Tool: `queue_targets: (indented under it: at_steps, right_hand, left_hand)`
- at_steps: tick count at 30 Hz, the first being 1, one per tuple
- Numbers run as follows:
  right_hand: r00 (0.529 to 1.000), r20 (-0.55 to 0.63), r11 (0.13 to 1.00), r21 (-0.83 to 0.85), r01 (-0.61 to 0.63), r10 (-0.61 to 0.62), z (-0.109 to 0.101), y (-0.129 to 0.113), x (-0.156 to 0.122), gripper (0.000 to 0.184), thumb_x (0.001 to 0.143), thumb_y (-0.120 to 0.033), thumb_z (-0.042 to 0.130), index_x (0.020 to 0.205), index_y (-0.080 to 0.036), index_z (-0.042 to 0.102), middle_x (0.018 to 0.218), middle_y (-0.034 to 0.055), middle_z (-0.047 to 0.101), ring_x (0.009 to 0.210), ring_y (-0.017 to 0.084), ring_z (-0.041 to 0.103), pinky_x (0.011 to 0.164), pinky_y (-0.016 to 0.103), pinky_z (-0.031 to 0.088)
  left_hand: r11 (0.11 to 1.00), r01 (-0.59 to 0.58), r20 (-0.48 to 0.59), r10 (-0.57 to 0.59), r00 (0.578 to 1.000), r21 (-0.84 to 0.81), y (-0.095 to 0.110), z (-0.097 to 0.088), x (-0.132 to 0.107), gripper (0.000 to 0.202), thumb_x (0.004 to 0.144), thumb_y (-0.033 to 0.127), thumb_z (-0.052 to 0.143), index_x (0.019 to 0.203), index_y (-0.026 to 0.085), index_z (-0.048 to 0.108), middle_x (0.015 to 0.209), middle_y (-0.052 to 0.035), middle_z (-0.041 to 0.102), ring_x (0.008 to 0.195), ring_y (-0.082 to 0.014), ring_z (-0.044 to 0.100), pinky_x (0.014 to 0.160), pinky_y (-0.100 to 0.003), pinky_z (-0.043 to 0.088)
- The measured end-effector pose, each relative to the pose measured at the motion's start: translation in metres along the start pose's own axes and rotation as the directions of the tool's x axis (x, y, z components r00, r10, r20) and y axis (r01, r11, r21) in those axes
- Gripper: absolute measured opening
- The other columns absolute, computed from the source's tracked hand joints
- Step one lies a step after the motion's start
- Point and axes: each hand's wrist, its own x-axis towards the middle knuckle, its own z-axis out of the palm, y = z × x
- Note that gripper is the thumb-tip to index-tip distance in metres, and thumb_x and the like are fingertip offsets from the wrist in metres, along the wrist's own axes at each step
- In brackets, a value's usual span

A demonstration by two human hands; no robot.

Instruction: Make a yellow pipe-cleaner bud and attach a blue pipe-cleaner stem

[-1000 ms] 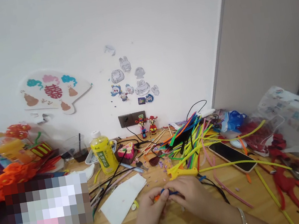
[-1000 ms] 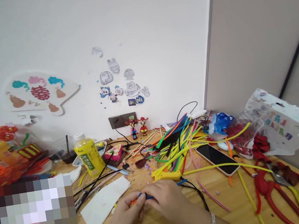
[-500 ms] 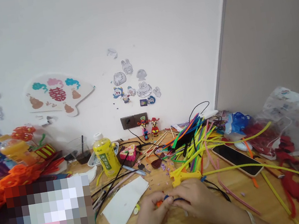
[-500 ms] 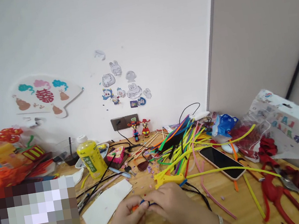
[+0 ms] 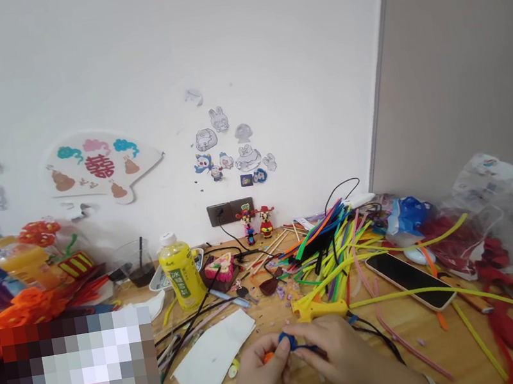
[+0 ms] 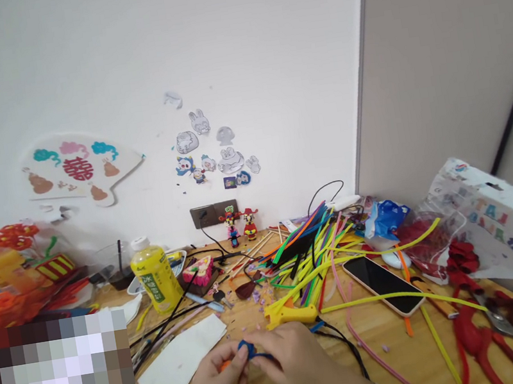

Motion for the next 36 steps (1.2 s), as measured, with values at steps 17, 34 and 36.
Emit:
queue_targets:
  at_steps: [17, 34, 36]
  right_hand:
    - [0.929, 0.049, 0.857, -0.370, 0.359, -0.368, 0.002, 0.012, 0.006, 0.037, 0.091, -0.034, 0.030, 0.067, -0.017, 0.052, 0.053, -0.0007, 0.058, 0.046, 0.011, 0.051, 0.043, 0.025, 0.027]
    - [0.990, 0.141, 0.963, -0.268, 0.035, 0.004, 0.009, 0.004, 0.008, 0.015, 0.075, -0.017, 0.055, 0.089, -0.019, 0.057, 0.072, 0.0003, 0.069, 0.059, 0.016, 0.063, 0.050, 0.021, 0.038]
    - [0.992, 0.117, 0.962, -0.266, 0.067, -0.037, 0.005, 0.006, 0.009, 0.017, 0.077, -0.019, 0.054, 0.094, -0.018, 0.056, 0.073, 0.0014, 0.070, 0.059, 0.016, 0.063, 0.050, 0.021, 0.039]
  left_hand:
    - [0.782, -0.234, 0.205, 0.139, 0.969, 0.577, 0.012, -0.012, 0.002, 0.020, 0.070, 0.029, 0.046, 0.053, 0.018, 0.046, 0.056, 0.0023, 0.044, 0.060, -0.0146, 0.043, 0.057, -0.023, 0.033]
    - [0.960, 0.069, 0.134, -0.034, 0.990, -0.270, -0.033, -0.003, 0.023, 0.048, 0.053, 0.062, 0.062, 0.048, 0.018, 0.045, 0.032, 0.0068, 0.041, 0.030, -0.0055, 0.030, 0.036, -0.019, 0.024]
    - [0.991, -0.021, 0.038, 0.026, 0.999, -0.134, -0.034, -0.004, 0.022, 0.049, 0.056, 0.064, 0.058, 0.049, 0.018, 0.043, 0.035, 0.0079, 0.039, 0.033, -0.0057, 0.029, 0.037, -0.019, 0.022]
